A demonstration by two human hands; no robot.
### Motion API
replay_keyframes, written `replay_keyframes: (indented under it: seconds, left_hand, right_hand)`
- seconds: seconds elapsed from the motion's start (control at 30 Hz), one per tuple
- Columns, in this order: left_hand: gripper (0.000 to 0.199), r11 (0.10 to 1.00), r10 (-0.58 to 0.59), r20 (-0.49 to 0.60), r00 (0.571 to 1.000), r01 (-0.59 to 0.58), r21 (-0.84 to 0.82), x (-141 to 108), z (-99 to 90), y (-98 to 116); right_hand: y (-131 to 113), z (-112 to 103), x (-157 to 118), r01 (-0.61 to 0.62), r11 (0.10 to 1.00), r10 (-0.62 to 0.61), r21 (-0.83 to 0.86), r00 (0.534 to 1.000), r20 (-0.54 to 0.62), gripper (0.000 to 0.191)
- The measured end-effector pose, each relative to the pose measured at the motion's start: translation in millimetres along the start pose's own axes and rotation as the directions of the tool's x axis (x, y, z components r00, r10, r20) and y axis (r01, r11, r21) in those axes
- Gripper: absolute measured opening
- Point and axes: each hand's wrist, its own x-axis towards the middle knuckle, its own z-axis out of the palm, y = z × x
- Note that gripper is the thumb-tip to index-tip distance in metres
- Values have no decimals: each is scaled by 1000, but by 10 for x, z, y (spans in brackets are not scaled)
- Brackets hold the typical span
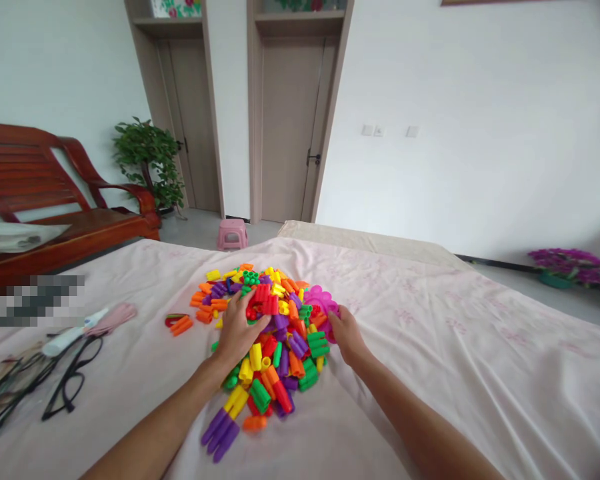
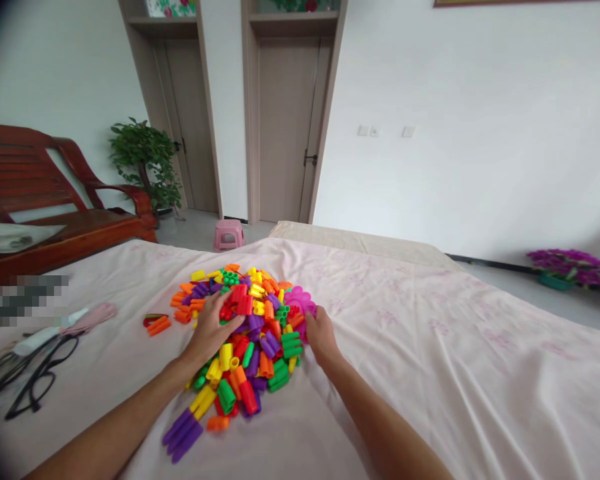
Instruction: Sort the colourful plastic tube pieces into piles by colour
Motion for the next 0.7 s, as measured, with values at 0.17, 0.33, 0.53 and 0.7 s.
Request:
replay_keyframes:
  seconds: [0.17, 0.33, 0.53, 0.7]
  left_hand:
    - [52, 994, -21, -4, 1000, 20, -103, 197, 135, 212]
    - [46, 967, -16, 87, 996, 37, -253, 389, -75, 361]
    - [52, 996, -9, 62, 998, 14, -83, 569, -523, 46]
    - [47, 937, -198, -37, 980, 200, 285, 676, -842, -597]
  right_hand:
    - [-276, 57, 110, 24, 989, -41, -144, 992, -116, 17]
    - [-731, 193, 166, 176, 958, -184, -228, 983, -16, 11]
    - [-865, 206, 436, 263, 932, -269, -251, 963, 11, 13]
    - [-168, -196, 778, 15, 973, -70, -229, 969, -236, 12]
